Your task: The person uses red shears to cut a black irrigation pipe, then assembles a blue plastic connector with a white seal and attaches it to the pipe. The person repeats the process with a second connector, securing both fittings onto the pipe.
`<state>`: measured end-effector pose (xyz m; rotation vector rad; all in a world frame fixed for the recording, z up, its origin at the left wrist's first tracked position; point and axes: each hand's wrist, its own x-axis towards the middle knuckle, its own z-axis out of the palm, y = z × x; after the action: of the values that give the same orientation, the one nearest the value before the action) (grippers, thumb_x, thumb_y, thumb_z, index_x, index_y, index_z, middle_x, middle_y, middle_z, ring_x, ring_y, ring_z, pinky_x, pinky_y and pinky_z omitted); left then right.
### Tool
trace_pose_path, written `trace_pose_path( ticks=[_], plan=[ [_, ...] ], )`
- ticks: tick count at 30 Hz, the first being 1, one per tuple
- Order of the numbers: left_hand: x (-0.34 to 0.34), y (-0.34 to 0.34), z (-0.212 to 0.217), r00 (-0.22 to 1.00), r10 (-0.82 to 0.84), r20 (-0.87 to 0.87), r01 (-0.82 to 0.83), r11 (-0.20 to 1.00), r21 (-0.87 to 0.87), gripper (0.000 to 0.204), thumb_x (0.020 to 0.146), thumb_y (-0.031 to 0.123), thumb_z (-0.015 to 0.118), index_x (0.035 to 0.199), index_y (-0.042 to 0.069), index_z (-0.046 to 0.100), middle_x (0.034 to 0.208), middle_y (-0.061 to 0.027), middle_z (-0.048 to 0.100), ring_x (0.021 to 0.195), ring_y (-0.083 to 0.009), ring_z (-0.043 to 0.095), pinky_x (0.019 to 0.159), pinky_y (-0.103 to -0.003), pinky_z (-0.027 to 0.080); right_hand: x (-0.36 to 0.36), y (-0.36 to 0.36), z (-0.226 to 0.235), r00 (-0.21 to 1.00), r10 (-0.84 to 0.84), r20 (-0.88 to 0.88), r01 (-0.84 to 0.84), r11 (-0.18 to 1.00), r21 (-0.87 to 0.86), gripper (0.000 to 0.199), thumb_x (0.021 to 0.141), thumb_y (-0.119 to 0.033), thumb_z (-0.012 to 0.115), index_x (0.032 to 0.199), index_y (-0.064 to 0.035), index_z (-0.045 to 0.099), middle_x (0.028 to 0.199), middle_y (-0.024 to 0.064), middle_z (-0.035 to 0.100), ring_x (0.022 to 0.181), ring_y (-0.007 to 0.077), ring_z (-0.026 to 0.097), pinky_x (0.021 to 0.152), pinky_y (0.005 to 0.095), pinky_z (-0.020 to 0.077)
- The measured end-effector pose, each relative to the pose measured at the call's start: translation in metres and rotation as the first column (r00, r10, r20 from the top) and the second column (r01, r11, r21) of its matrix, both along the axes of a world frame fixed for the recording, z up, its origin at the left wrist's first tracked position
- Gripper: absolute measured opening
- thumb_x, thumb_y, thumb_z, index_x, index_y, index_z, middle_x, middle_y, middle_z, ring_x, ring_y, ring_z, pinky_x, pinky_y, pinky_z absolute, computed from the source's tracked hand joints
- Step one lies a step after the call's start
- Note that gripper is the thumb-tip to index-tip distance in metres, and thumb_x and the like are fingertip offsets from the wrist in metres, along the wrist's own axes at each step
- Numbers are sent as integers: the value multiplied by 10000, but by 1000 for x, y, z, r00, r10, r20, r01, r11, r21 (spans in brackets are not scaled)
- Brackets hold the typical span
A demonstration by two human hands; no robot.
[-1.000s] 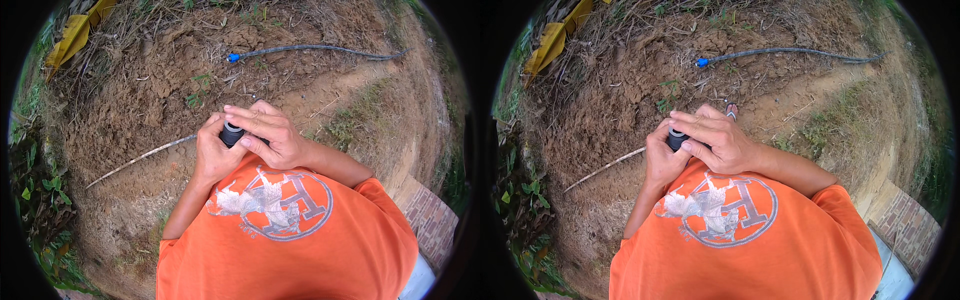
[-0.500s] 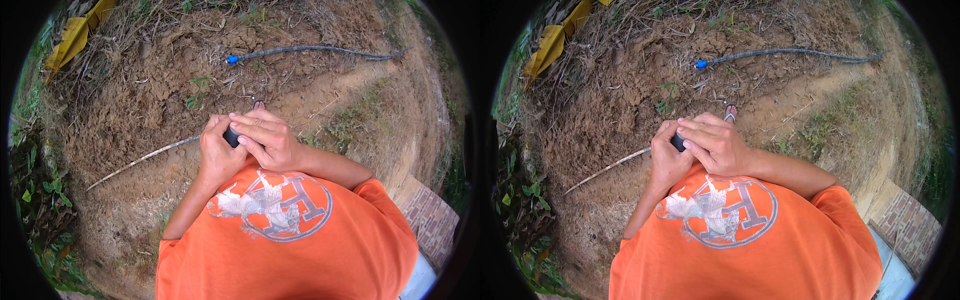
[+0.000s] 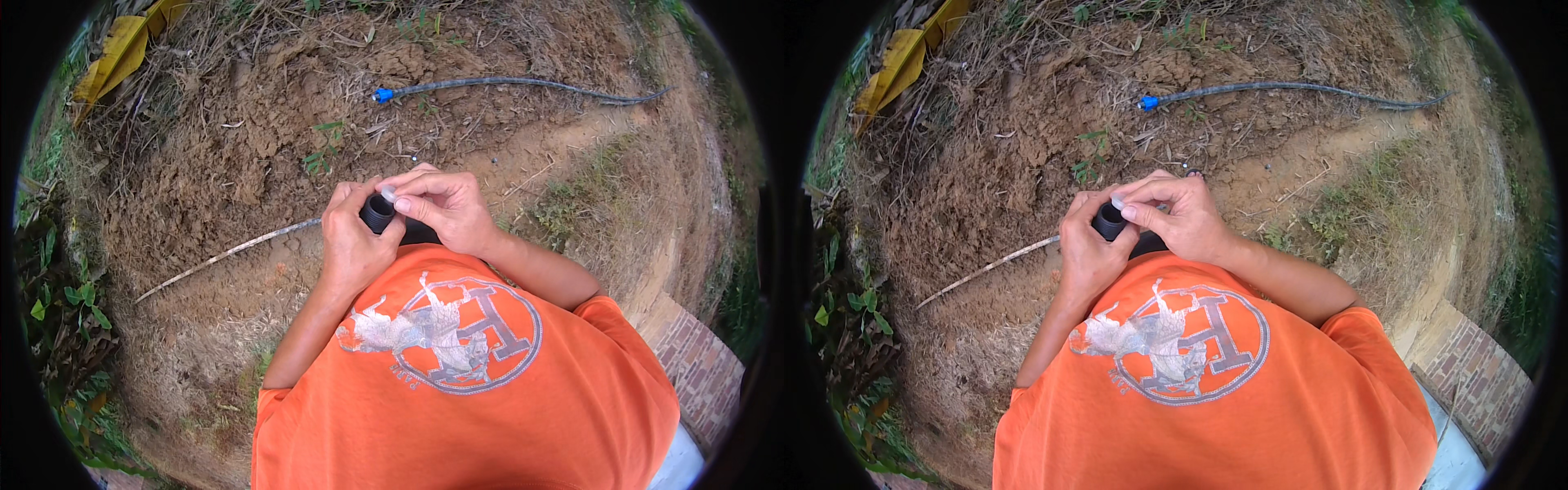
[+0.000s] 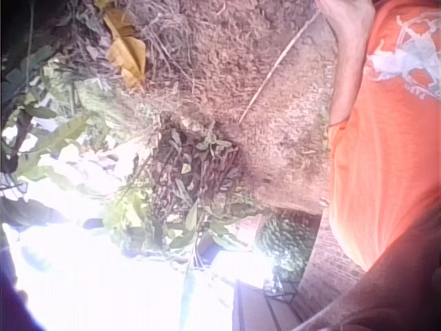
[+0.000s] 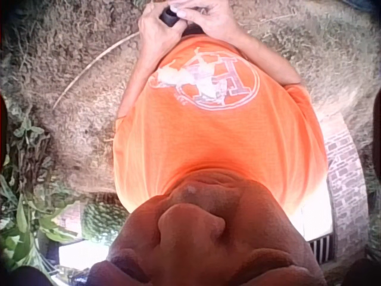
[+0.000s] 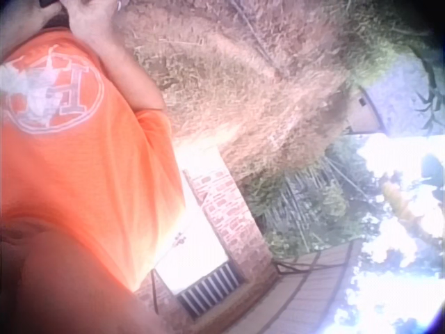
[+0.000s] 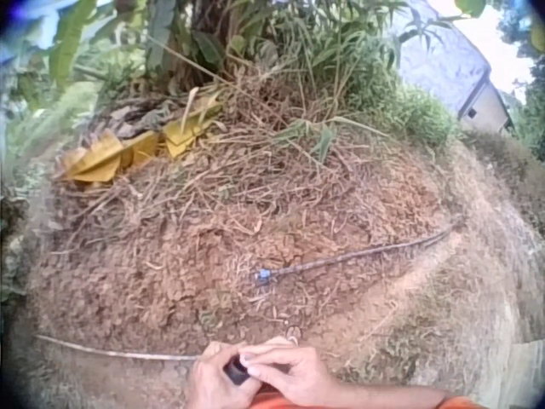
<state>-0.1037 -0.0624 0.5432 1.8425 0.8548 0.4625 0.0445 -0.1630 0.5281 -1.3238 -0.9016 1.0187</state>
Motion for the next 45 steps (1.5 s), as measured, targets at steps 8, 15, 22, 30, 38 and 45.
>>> trace_pose_path(
  ticks=[8,15,22,30,38,45],
  plan=[
    [-9,8,-3,988,144,63,-129,973,-191,305,751,65,786,1027,-49,723,962,-129,696,873,-185,683,788,-309,544,12,13,-21,854,-215,-474,85,956,-280,178,1007,-99,622,1129,-1,706,1108,126,742,905,108,671,734,248,540],
    [-3,-2,-5,992,56,111,-36,984,-175,303,758,53,774,1040,-47,725,958,-135,704,858,-215,701,789,-322,553,-5,17,-23,859,-248,-449,123,949,-290,189,994,-112,644,1110,14,723,1022,103,746,807,105,666,682,245,535],
    [2,-2,-4,997,41,70,-34,994,-104,323,782,55,783,1076,-56,707,980,-146,703,905,-222,697,811,-328,552,-11,14,-24,918,-226,-325,155,961,-231,159,933,-14,687,1073,39,737,881,77,736,702,84,643,609,220,538],
    [4,-2,-50,968,199,150,-176,973,-152,273,854,67,782,1086,-47,693,898,-74,687,704,-118,639,632,-276,510,1,11,-44,920,-199,-339,109,958,-267,189,929,35,665,1107,29,728,901,53,720,684,79,609,605,223,505],
    [20,1,-72,946,320,52,-266,858,-439,240,817,100,828,992,-29,725,976,-86,721,884,-130,661,803,-291,543,9,19,-70,967,-115,-226,36,944,-327,144,940,-18,662,1046,14,754,774,12,687,631,37,574,543,210,475],
    [41,-7,-111,834,541,111,-408,739,-536,248,861,41,775,1081,-39,694,979,-90,733,863,-111,675,780,-269,561,22,41,-85,972,-99,-212,-5,898,-440,222,947,14,640,1163,44,683,930,71,731,727,65,630,590,231,518]
  ],
)
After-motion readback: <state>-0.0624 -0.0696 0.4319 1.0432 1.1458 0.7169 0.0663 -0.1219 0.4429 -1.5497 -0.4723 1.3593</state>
